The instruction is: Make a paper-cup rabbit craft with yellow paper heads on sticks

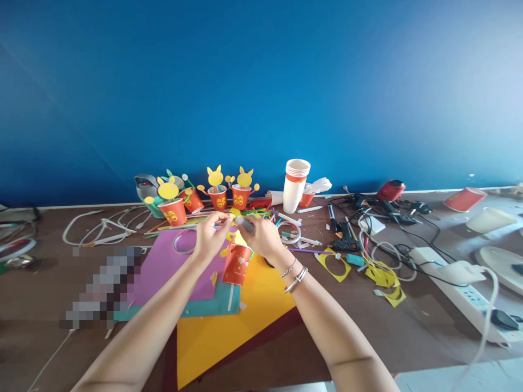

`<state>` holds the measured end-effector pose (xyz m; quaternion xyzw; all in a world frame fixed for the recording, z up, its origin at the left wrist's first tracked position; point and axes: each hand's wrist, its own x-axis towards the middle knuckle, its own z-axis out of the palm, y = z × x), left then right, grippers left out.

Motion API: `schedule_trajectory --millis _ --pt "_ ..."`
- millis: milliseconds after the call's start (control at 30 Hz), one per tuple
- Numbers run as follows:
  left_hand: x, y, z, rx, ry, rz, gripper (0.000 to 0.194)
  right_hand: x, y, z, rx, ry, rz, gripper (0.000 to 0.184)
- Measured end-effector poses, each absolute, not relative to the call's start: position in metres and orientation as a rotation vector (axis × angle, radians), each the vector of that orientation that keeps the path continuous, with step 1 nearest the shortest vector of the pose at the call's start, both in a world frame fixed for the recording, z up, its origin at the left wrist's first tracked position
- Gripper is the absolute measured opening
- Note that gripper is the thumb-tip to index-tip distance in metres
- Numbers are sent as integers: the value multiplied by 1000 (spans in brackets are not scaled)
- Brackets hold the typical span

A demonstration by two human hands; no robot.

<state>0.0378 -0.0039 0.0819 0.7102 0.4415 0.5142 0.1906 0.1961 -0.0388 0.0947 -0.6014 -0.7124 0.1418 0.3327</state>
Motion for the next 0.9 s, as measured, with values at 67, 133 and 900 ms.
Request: schedule_trajectory --millis 67,133,900 --pt "38 -4 84 1969 1246 1445 15 196 -38 95 -1587 -1859 361 25" --pt "37 -4 86 1897 1231 1454 15 197 -37 94 -1606 -1853 333 26" --pt "37 -7 87 1945 1196 1448 16 194 -41 96 -1525 -1820 417 29"
